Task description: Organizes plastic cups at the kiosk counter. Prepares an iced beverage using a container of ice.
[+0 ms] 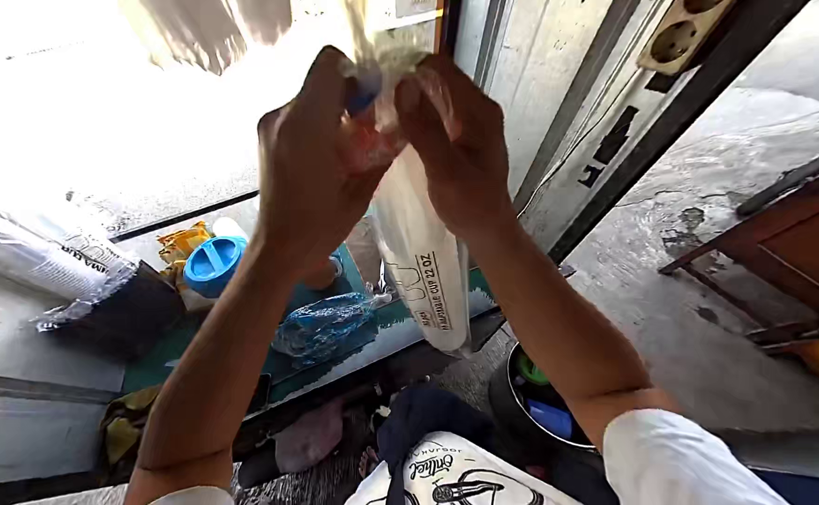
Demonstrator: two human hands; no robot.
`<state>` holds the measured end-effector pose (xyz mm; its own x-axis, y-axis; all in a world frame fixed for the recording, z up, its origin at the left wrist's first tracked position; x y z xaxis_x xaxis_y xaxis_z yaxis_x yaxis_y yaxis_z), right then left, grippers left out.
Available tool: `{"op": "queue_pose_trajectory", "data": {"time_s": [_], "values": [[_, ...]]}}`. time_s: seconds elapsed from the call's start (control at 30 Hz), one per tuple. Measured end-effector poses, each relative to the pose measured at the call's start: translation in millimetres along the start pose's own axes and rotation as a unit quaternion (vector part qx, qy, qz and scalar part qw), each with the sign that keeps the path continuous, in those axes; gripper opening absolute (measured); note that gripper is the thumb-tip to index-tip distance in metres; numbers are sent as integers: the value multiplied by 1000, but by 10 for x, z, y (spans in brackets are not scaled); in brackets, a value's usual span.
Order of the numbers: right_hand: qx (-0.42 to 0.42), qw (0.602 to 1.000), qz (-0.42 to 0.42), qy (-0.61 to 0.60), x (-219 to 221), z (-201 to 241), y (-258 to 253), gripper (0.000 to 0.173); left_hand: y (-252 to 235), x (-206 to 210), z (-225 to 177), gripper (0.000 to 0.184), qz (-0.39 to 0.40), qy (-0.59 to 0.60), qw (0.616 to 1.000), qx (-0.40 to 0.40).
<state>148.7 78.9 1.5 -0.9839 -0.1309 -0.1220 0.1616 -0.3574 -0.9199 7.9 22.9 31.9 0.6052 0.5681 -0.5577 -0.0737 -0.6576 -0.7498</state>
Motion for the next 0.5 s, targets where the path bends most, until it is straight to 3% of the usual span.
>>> {"op": "queue_pose_trajectory", "data": {"time_s": [0.1,0.3,0.5], "values": [[-34,996,-53,68,-330,-392,203,24,-103,591,202,40,65,112,991,-31],[80,990,-74,87,-833,-905,342,22,-386,1297,286,27,174,258,946,-90],[173,981,20,88,-1040,-1192,412,18,-569,1604,318,33,266,219,937,-61]]}}
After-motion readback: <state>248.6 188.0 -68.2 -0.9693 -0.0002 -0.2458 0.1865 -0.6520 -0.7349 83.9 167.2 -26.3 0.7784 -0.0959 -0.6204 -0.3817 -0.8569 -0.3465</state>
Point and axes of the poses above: each hand's wrist, its own y-axis away from the middle knuckle, its own x-axis out of the palm, z = x × y, the point moved 4 cm from there along -y, towards the middle knuckle, and after that the axes turned 9 degrees about -x, right-handed, at the moved point
